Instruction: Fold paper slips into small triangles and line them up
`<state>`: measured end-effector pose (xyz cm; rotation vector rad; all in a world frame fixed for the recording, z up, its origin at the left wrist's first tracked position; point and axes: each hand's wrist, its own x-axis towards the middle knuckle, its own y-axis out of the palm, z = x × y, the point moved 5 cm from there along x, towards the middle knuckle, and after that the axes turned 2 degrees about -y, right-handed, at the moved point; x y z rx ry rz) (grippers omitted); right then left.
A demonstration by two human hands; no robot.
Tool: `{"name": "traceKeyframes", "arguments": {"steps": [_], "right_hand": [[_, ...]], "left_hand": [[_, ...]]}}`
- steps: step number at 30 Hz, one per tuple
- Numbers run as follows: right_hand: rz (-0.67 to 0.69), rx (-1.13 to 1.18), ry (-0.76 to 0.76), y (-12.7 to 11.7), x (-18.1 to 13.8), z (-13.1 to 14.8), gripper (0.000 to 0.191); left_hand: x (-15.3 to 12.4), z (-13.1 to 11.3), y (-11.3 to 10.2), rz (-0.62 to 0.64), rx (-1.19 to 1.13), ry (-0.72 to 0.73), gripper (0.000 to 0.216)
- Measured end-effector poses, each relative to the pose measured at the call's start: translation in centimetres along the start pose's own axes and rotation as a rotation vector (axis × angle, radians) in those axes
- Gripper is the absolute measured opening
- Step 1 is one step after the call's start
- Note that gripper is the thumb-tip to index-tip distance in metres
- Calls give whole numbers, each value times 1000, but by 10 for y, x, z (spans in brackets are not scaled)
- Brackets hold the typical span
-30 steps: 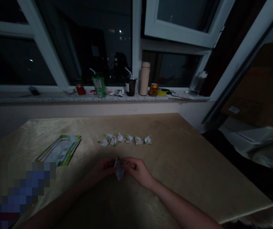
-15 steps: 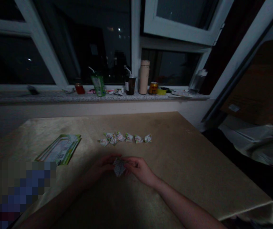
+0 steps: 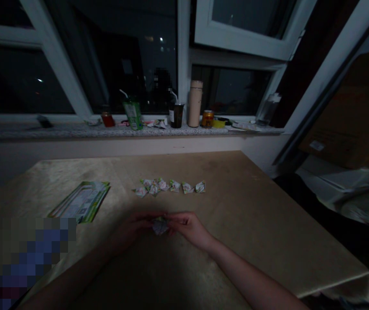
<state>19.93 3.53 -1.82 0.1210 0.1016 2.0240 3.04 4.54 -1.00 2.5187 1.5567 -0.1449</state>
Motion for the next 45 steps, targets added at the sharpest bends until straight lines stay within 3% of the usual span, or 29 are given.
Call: {"name": "traceKeyframes", "arguments": {"steps": [11,16,21,26,34,40,45], "right_hand": [[-29,120,10,0,0,1,45],[-37,125,6,0,1,1,45],[-34,66,24,1,1,1,43],[-88,-100,72,0,5,-7,40],[-22,-83,137,2,5,-11,43],[-2,-45,143,4,3,-10,43],[-4,-25,110,5,0,-10,39]], "left_hand": [[1,4,-3,15,60,10,37],[1,-3,0,-44,117,45,36],[2,-3,5,-117,196,56,30],[2,5,9,-109,212,67,28],[4,5,9,-61,120,37,70],[5,4,8,-77,136,-24,42],[4,7,4,-144,145,-50,37]]}}
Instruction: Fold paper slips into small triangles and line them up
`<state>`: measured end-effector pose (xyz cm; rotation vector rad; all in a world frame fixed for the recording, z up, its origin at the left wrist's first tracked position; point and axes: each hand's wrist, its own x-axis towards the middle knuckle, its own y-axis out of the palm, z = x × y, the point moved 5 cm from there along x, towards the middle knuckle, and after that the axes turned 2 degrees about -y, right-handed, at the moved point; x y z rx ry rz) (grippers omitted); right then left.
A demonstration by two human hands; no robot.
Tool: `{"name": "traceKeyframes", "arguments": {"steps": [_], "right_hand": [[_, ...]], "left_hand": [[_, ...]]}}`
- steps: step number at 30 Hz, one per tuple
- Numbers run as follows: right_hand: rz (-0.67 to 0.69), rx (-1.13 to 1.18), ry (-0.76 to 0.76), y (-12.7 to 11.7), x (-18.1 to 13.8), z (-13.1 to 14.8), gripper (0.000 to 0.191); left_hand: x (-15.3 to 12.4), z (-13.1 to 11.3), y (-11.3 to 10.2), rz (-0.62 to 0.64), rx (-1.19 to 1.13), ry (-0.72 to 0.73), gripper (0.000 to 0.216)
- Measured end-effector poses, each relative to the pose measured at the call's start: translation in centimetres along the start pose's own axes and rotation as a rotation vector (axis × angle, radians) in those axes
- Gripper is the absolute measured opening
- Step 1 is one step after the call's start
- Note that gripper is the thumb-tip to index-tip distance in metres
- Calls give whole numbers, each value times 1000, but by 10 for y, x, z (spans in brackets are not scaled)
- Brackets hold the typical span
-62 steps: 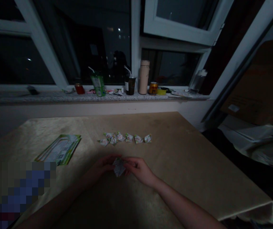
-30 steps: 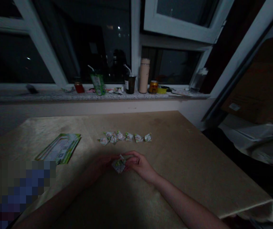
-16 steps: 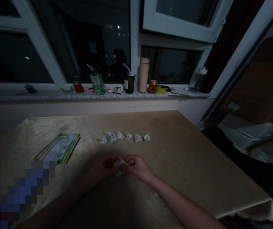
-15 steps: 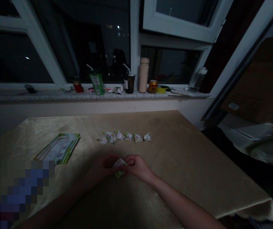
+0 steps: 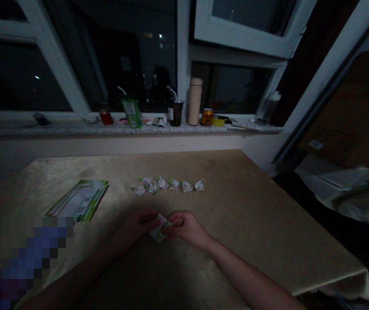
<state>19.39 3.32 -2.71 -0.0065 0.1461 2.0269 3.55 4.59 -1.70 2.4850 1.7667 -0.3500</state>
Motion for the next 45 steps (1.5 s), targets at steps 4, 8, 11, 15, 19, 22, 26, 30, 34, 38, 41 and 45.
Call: {"name": "traceKeyframes", "arguments": {"steps": [4,8,11,15,19,22,26,30,34,38,41,45], "right_hand": [[57,18,-71,3,-3,3,29],[66,-29,-118,4,-4,4,22],[-3,-137,-152,2,-4,4,16],[-127,-325,-210,-2,-7,6,17],[-151,-413,-227,-3,-10,5,19],[-134,-403,-225,-3,-10,3,21],[-167,-420,-219,-5,-10,2,22],[-182,-379,-194,-6,-9,2,23],[-127,-284,-180,-4,-8,2,30],[-110,-250,-203,-4,-7,1,32],[-91,-268,-216,-4,-7,3,27],[-34,-285,-225,0,-10,11,21]], "left_hand": [[-2,-2,0,-6,-8,-18,34],[-2,-3,0,11,-22,-26,34],[-2,-2,0,34,-29,-25,34],[-2,-1,1,64,-27,-21,35],[-1,-1,1,64,-28,-26,37],[-1,0,2,63,-21,-33,36],[-2,-1,2,63,-10,-39,36],[-3,-3,3,59,7,-48,35],[-2,-3,3,50,14,-51,34],[-2,-2,4,46,32,-52,34],[-3,-2,4,46,48,-51,33],[-3,0,2,38,71,-54,30]]}}
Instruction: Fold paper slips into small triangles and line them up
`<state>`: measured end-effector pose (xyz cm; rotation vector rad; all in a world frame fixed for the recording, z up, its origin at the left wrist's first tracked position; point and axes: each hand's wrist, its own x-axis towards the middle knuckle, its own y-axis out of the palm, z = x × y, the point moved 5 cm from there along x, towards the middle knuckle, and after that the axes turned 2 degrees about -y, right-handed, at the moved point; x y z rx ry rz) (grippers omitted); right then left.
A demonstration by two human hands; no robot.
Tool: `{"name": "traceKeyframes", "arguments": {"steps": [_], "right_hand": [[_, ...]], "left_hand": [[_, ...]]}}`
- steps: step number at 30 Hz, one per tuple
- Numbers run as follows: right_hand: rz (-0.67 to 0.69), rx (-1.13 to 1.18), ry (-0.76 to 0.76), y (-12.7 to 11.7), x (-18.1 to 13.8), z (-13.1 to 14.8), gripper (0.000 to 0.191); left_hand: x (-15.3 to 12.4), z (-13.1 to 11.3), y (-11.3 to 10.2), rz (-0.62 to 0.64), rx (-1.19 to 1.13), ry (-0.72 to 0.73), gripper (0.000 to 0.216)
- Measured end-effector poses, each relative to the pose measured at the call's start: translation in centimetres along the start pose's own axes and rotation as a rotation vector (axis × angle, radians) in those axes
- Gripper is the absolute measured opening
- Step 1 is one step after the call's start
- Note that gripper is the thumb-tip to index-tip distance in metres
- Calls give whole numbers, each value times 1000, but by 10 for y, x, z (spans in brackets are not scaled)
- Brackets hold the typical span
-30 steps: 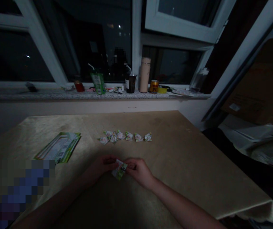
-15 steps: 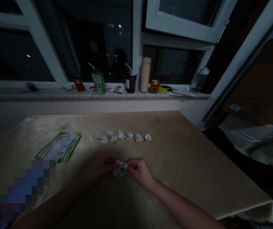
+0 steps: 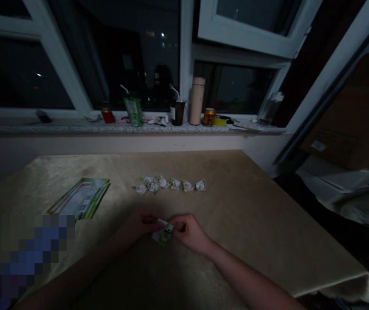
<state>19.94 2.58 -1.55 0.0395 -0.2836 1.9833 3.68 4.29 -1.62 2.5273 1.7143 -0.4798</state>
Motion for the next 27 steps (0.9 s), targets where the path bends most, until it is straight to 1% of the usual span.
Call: {"name": "traceKeyframes", "arguments": {"steps": [2,4,7,11,20,27], "right_hand": [[7,28,23,0,0,2,24],[-31,42,65,-2,0,2,30],[-75,1,108,-4,2,-4,37],[-60,29,125,-2,3,-10,45],[-12,101,184,0,3,-12,45],[-22,91,161,-1,3,-11,43]], "left_hand": [[1,1,0,-1,7,0,30],[2,1,0,0,11,1,29],[2,0,1,-2,19,-3,28],[1,-2,2,-6,35,-6,29],[1,-3,-2,-45,70,0,32],[2,-1,0,-66,101,4,31]]}}
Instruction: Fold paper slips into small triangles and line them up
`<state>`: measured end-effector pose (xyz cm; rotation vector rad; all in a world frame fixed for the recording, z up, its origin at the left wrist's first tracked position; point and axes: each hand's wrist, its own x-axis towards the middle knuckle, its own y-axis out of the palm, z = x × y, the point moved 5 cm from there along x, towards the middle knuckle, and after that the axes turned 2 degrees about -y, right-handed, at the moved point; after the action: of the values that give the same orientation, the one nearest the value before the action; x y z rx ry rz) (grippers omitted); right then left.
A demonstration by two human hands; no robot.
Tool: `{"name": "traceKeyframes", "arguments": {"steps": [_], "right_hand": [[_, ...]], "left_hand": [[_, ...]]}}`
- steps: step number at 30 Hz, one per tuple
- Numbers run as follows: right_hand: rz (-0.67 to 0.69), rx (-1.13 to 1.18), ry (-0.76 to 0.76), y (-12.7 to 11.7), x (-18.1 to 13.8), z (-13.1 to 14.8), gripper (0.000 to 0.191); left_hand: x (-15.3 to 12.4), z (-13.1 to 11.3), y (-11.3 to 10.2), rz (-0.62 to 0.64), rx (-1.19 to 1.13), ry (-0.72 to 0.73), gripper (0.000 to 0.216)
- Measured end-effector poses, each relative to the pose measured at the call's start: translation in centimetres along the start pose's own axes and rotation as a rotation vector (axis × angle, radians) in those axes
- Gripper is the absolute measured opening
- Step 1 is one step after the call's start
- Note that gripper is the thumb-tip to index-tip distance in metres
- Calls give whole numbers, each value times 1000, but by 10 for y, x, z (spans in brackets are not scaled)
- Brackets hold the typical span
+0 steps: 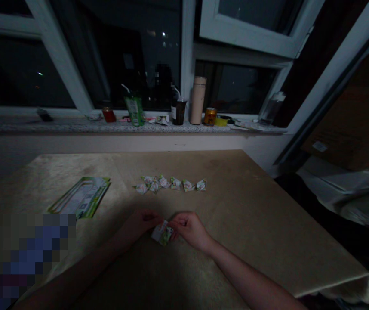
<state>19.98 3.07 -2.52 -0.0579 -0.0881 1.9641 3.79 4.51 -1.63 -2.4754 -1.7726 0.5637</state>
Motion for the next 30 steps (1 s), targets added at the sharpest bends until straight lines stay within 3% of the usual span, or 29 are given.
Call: {"name": "traceKeyframes", "arguments": {"steps": [11,21,30], "right_hand": [[49,-23,-1,5,0,2,38],[-88,-9,-31,-5,2,6,45],[-58,3,-35,-5,1,8,43]], "left_hand": [[-6,-5,6,-16,52,59,25],[-4,-5,5,63,77,91,38],[-8,-7,6,58,165,109,40]]}}
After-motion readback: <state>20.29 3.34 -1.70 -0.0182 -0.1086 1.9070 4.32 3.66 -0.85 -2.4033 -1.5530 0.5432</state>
